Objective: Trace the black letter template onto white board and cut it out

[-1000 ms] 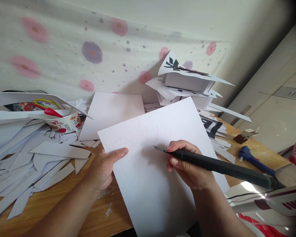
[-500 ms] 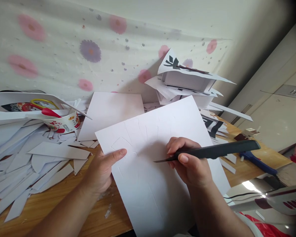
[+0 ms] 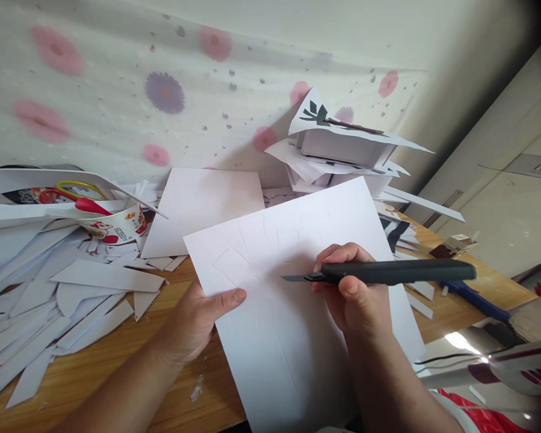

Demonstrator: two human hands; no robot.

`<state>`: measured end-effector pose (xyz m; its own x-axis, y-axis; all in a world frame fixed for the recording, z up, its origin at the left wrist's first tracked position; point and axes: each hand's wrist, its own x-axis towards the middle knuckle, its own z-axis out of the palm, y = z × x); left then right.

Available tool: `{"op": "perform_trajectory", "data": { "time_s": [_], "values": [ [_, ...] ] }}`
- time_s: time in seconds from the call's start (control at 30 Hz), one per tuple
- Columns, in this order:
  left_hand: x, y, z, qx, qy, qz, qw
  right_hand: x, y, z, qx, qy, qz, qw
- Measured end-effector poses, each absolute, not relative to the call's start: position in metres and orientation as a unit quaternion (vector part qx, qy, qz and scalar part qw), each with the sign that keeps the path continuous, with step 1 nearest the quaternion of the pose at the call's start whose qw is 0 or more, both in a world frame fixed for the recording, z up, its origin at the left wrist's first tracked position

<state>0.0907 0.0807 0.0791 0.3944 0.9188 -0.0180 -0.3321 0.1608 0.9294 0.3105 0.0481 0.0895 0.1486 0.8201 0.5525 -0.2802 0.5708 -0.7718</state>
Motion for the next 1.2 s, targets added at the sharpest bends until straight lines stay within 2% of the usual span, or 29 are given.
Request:
{"op": "perform_trajectory", "data": {
  "time_s": [0.2, 0.33, 0.6, 0.8, 1.2],
  "values": [
    [0.090, 0.079, 0.085, 0.457, 0.326, 0.478, 0.676, 0.319, 0.046, 0.092, -0.297, -0.549, 0.331, 0.707],
    [0.078, 0.085, 0.097, 0.457, 0.353, 0.497, 0.647, 0.312, 0.048, 0.102, -0.285, -0.572, 0.335, 0.692],
    [0.078, 0.089, 0.096, 0.448, 0.367, 0.497, 0.647, 0.275, 0.053, 0.082, -0.312, -0.503, 0.197, 0.781],
    [0.082, 0.084, 0.094, 0.438, 0.369, 0.504, 0.647, 0.275, 0.050, 0.070, -0.321, -0.498, 0.129, 0.795],
    [0.082, 0.082, 0.094, 0.438, 0.371, 0.509, 0.642, 0.274, 0.049, 0.071, -0.327, -0.502, 0.126, 0.790]
  ]
}}
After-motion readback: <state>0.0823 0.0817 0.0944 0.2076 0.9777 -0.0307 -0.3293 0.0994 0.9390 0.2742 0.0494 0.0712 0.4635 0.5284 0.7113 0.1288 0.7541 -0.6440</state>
